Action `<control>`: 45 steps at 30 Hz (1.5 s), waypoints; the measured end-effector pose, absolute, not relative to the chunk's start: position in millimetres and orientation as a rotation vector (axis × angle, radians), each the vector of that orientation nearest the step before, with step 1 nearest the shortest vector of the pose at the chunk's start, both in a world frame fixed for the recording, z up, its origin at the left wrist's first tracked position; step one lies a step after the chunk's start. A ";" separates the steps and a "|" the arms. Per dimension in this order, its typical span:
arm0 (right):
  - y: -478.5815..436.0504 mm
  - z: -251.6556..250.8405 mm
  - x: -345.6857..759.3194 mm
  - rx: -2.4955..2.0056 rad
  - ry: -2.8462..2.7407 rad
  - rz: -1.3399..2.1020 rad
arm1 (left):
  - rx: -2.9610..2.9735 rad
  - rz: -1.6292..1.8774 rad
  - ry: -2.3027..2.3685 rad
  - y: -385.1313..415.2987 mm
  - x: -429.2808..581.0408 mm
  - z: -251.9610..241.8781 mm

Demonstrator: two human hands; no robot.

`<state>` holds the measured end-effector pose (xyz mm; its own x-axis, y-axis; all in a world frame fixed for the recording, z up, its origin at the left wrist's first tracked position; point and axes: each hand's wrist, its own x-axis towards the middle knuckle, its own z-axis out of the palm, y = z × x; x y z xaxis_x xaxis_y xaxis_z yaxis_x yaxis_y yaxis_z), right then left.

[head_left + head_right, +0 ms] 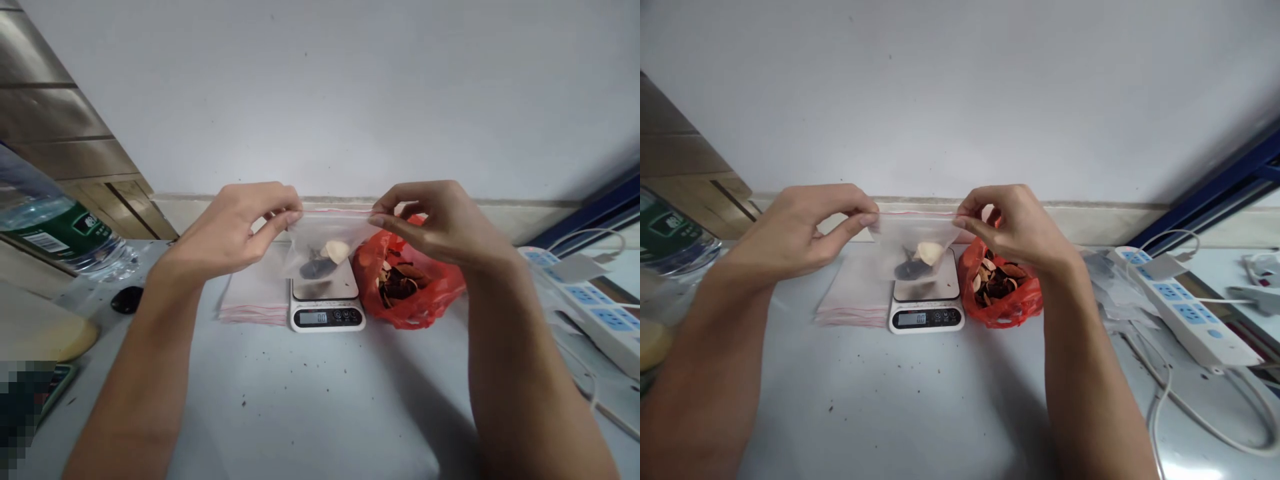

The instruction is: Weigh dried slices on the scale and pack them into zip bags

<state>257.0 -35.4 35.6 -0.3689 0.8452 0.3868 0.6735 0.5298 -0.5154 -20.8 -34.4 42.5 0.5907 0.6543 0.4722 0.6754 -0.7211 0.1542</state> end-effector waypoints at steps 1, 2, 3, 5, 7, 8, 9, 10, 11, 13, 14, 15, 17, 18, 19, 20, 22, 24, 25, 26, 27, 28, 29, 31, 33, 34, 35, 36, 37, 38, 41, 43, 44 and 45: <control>-35.8 36.7 257.5 -1.270 -2.146 0.341 | -2.764 -0.799 -1.152 -33.9 -20.9 42.5; -36.6 38.4 258.1 -1.310 -2.139 0.316 | -2.757 -0.810 -1.148 -33.5 -21.1 42.7; -37.9 40.7 258.9 -1.346 -2.131 0.288 | -2.741 -0.828 -1.141 -33.3 -21.3 43.1; -42.0 46.8 260.4 -1.394 -2.130 0.255 | -2.689 -0.872 -1.111 -33.5 -20.5 44.2; -47.5 53.1 260.0 -1.381 -2.173 0.282 | -2.630 -0.915 -1.040 -35.2 -15.4 44.6; -50.5 55.6 258.6 -1.354 -2.214 0.328 | -2.606 -0.933 -0.995 -36.7 -10.3 44.2; -53.2 57.3 256.4 -1.315 -2.266 0.389 | -2.588 -0.948 -0.946 -38.6 -3.4 43.4; -55.7 58.2 253.9 -1.269 -2.323 0.455 | -2.569 -0.966 -0.901 -41.0 5.1 42.2; -57.8 58.3 251.6 -1.229 -2.375 0.514 | -2.547 -0.990 -0.862 -43.7 14.9 40.7; -61.0 56.7 250.6 -1.207 -2.442 0.577 | -2.460 -1.090 -0.789 -49.9 35.5 37.6; -62.5 55.6 253.3 -1.226 -2.444 0.582 | -2.408 -1.157 -0.750 -52.9 44.9 36.1; -64.3 54.6 258.9 -1.255 -2.410 0.577 | -2.359 -1.220 -0.720 -55.6 52.8 34.8; -69.8 53.0 278.6 -1.306 -2.223 0.511 | -2.309 -1.312 -0.690 -59.0 63.4 32.2; -73.7 51.8 292.2 -1.323 -2.091 0.433 | -2.320 -1.334 -0.683 -59.4 66.2 30.7; -78.2 49.9 307.6 -1.338 -1.953 0.320 | -2.356 -1.336 -0.679 -59.0 67.8 28.9; -83.2 46.5 324.1 -1.362 -1.838 0.167 | -2.413 -1.317 -0.676 -57.9 68.6 26.8; -93.7 33.5 358.1 -1.464 -1.740 -0.156 | -2.552 -1.233 -0.675 -54.5 69.8 22.3; -103.3 11.6 388.6 -1.557 -1.828 -0.368 | -2.659 -1.142 -0.697 -51.3 71.6 18.1; -107.4 -1.6 401.1 -1.585 -1.924 -0.376 | -2.692 -1.113 -0.712 -50.1 72.9 16.5; -111.0 -15.2 411.3 -1.634 -2.041 -0.301 | -2.715 -1.099 -0.726 -49.2 74.3 15.3; -114.1 -27.8 419.0 -1.669 -2.161 -0.191 | -2.735 -1.092 -0.740 -48.6 75.7 14.3; -116.7 -38.4 424.0 -1.715 -2.217 -0.112 | -2.758 -1.085 -0.756 -48.2 77.0 13.6; -118.9 -46.1 426.6 -1.753 -2.246 -0.048 | -2.786 -1.070 -0.773 -47.8 78.1 12.9; -121.7 -50.5 424.9 -1.784 -2.192 0.000 | -2.851 -1.004 -0.812 -46.7 79.6 11.3; -121.8 -41.7 414.9 -1.747 -2.076 -0.034 | -2.907 -0.902 -0.859 -45.1 80.1 9.3; -120.6 -33.9 407.0 -1.715 -2.019 -0.062 | -2.927 -0.853 -0.883 -44.3 80.1 8.3; -118.4 -25.1 397.5 -1.680 -1.993 -0.078 | -2.941 -0.813 -0.907 -43.5 79.8 7.3; -115.0 -16.2 386.6 -1.651 -1.980 -0.086 | -2.951 -0.783 -0.932 -42.8 79.4 6.6; -110.4 -7.8 374.6 -1.639 -1.977 -0.074 | -2.959 -0.764 -0.955 -42.4 78.9 6.1; -104.6 -0.4 362.1 -1.644 -2.001 -0.036 | -2.964 -0.759 -0.973 -42.1 78.4 5.8; -80.9 12.7 326.2 -1.787 -2.229 0.205 | -2.976 -0.764 -1.011 -42.4 76.4 5.8; -63.3 13.9 308.0 -1.967 -2.426 0.400 | -2.979 -0.760 -1.025 -43.3 75.3 6.3; -55.1 12.7 301.5 -2.087 -2.480 0.488 | -2.980 -0.751 -1.031 -43.7 75.0 6.5; -47.8 10.5 296.9 -2.168 -2.519 0.555 | -2.980 -0.746 -1.035 -44.0 74.7 6.6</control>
